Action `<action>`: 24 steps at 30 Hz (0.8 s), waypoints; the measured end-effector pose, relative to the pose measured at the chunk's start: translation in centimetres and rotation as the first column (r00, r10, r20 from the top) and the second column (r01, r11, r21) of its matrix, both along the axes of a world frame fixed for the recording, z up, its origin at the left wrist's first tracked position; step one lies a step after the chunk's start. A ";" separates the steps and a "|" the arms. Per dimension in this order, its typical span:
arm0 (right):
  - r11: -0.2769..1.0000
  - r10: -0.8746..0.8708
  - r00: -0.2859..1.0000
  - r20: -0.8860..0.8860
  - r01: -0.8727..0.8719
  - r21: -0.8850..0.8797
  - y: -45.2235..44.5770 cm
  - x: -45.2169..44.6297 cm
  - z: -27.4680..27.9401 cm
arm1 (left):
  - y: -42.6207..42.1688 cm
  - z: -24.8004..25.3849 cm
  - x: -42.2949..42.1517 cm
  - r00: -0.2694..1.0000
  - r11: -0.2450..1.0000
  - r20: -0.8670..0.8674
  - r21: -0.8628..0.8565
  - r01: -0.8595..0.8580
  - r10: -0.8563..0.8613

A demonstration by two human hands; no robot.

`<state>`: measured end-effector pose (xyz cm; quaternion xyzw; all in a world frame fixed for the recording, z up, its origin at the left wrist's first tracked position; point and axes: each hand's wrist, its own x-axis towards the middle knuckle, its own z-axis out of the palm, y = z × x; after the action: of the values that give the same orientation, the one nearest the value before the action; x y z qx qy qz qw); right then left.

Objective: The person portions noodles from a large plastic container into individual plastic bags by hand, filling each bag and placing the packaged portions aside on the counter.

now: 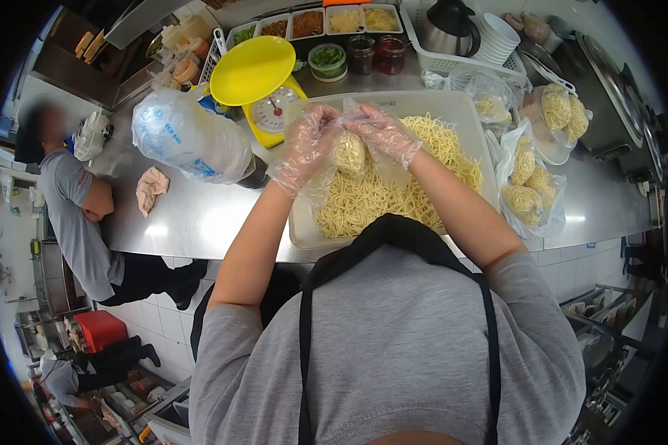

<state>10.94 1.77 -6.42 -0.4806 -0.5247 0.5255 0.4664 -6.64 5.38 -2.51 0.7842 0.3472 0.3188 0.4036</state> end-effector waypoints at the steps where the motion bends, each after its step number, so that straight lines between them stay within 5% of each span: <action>1: 0.999 -0.032 0.999 0.035 0.030 0.043 0.0 -0.1 -0.4 | -0.4 0.2 0.1 0.999 0.998 -0.016 0.052 -0.027 0.028; 12: 0.998 -0.001 0.990 0.139 -0.007 0.055 -0.7 -1.1 0.8 | -0.4 -1.2 -0.1 0.988 0.965 0.065 0.213 -0.152 0.142; 18: 0.992 0.065 0.995 0.078 -0.073 0.098 -0.3 -0.3 -0.8 | 0.4 -1.1 -1.3 0.997 0.981 0.055 0.187 0.045 -0.057; 20: 0.987 0.104 0.988 -0.115 -0.089 0.131 -0.3 -0.5 -1.6 | -0.6 0.4 -1.7 0.997 0.974 -0.016 0.214 0.071 -0.069; 24: 0.972 0.118 0.992 0.038 -0.124 0.200 0.1 -0.2 -2.3 | -0.7 -0.1 -1.8 0.989 0.943 -0.134 0.317 0.097 -0.057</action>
<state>10.77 1.89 -8.73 -0.4046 -0.6097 0.4906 0.4731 -8.48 4.69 -2.56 0.8708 0.2836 0.3062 0.2598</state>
